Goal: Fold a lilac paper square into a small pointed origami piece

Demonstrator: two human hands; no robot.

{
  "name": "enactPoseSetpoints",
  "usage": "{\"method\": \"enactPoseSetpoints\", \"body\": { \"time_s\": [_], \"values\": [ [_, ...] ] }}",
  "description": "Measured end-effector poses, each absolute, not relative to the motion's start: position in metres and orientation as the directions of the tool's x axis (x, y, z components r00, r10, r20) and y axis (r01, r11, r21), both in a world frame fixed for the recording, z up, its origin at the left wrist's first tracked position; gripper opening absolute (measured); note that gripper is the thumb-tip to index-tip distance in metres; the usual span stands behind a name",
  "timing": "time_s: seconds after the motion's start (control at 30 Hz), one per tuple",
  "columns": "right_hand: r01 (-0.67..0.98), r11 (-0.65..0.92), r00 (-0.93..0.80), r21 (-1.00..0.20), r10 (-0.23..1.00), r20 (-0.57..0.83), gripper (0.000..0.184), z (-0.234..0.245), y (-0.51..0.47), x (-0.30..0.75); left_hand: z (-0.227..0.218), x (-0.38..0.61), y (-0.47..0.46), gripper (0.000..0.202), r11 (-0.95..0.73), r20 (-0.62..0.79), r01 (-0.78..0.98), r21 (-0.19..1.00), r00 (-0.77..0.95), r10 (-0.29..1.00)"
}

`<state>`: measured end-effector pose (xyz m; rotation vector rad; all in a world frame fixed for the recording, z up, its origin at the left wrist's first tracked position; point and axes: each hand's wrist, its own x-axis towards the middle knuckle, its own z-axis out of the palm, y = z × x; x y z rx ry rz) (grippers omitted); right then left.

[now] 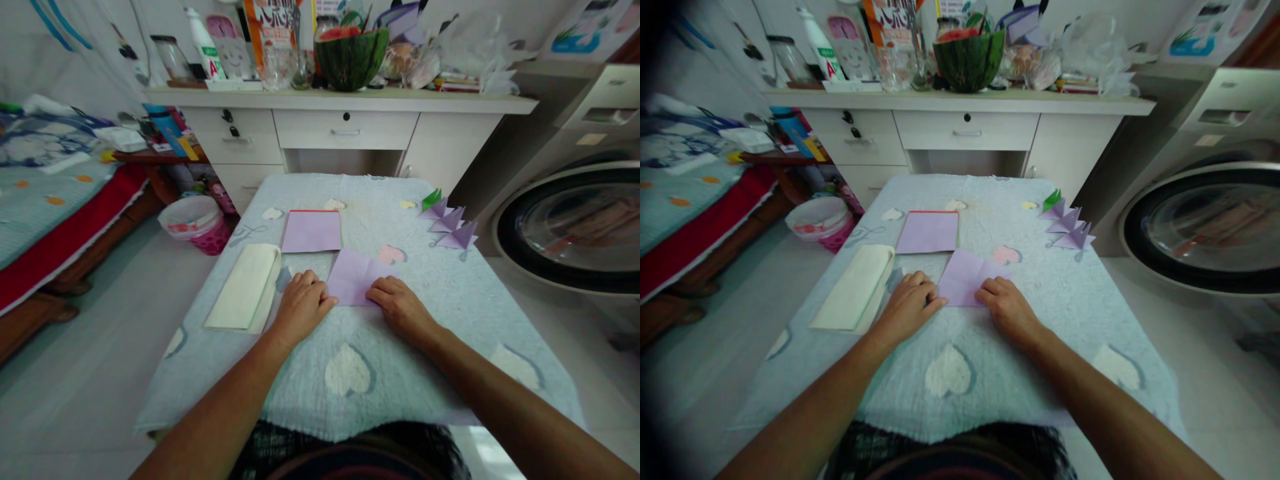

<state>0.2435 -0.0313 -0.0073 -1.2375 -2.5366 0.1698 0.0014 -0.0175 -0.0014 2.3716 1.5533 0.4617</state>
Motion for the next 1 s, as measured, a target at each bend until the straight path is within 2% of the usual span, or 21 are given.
{"method": "enactPoseSetpoints", "body": {
  "time_s": [0.27,0.5,0.63,0.8,1.0],
  "values": [
    [0.768,0.633,-0.618,-0.101,0.773,0.144,0.029,0.002,-0.039,0.242,0.001,-0.013,-0.013,0.012,-0.417,0.088,0.774,0.477,0.43,0.898],
    [0.764,0.644,-0.644,0.023,0.761,0.079,0.055,0.01,-0.049,0.236,0.005,-0.016,-0.012,0.009,-0.412,0.068,0.75,0.518,0.444,0.893],
    [0.779,0.625,-0.627,0.057,0.777,0.051,0.056,0.014,-0.054,0.232,0.007,-0.016,-0.012,0.008,-0.411,0.055,0.752,0.516,0.449,0.892],
    [0.78,0.624,-0.626,0.058,0.774,0.096,0.054,0.013,-0.058,0.228,0.008,-0.016,-0.012,0.008,-0.398,0.043,0.757,0.519,0.442,0.896],
    [0.718,0.695,-0.683,-0.051,0.716,0.143,0.056,0.004,-0.056,0.228,0.006,-0.017,-0.012,0.008,-0.409,0.049,0.754,0.515,0.45,0.892]
  ]
}}
